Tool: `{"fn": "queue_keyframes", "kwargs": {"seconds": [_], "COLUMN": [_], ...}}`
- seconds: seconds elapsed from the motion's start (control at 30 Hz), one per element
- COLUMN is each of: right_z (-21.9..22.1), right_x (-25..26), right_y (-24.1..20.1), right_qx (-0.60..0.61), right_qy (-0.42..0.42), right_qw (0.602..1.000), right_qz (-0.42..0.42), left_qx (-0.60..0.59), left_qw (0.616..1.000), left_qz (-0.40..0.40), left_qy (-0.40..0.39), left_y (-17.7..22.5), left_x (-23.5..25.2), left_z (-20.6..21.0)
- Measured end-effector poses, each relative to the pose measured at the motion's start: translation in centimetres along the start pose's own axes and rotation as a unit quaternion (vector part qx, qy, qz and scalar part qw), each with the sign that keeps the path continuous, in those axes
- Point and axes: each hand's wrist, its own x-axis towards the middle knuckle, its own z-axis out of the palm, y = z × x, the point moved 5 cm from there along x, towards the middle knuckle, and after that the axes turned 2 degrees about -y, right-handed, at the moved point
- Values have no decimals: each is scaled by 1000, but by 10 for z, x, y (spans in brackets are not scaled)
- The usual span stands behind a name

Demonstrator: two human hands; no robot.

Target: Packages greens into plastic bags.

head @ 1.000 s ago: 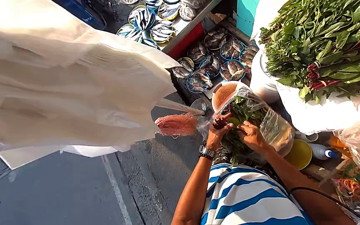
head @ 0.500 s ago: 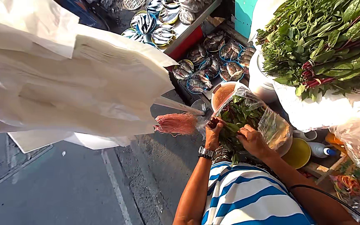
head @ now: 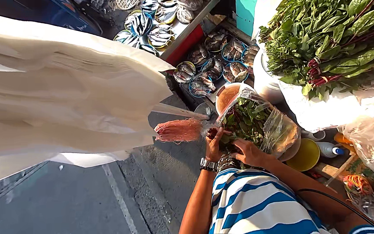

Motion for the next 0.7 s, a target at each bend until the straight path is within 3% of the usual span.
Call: {"fn": "queue_keyframes", "kwargs": {"seconds": [0.07, 0.1, 0.17, 0.23, 0.4, 0.5, 0.7], "right_z": [-12, -20, -33, -34, -16, -15, -37], "right_x": [6, 12, 30, 54, 101, 107, 96], "right_y": [29, 48, 86, 115, 150, 152, 162], "right_qx": [152, 166, 88, 5, -129, -117, -13], "right_qy": [29, 56, 91, 90, 65, 96, 83], "right_qw": [987, 981, 972, 962, 928, 912, 922], "right_qz": [36, 88, 199, 258, 343, 380, 378], "left_qx": [-30, -57, -116, -161, -223, -250, -192], "left_qw": [999, 997, 992, 985, 973, 963, 978], "left_qz": [-1, -1, 0, 13, 60, 90, 29], "left_qy": [33, 47, 59, 52, -13, -41, 74], "left_y": [2, 4, 9, 18, 47, 63, 42], "left_x": [-3, -6, -16, -25, -45, -47, -32], "left_z": [-26, -38, -58, -69, -75, -79, -86]}}
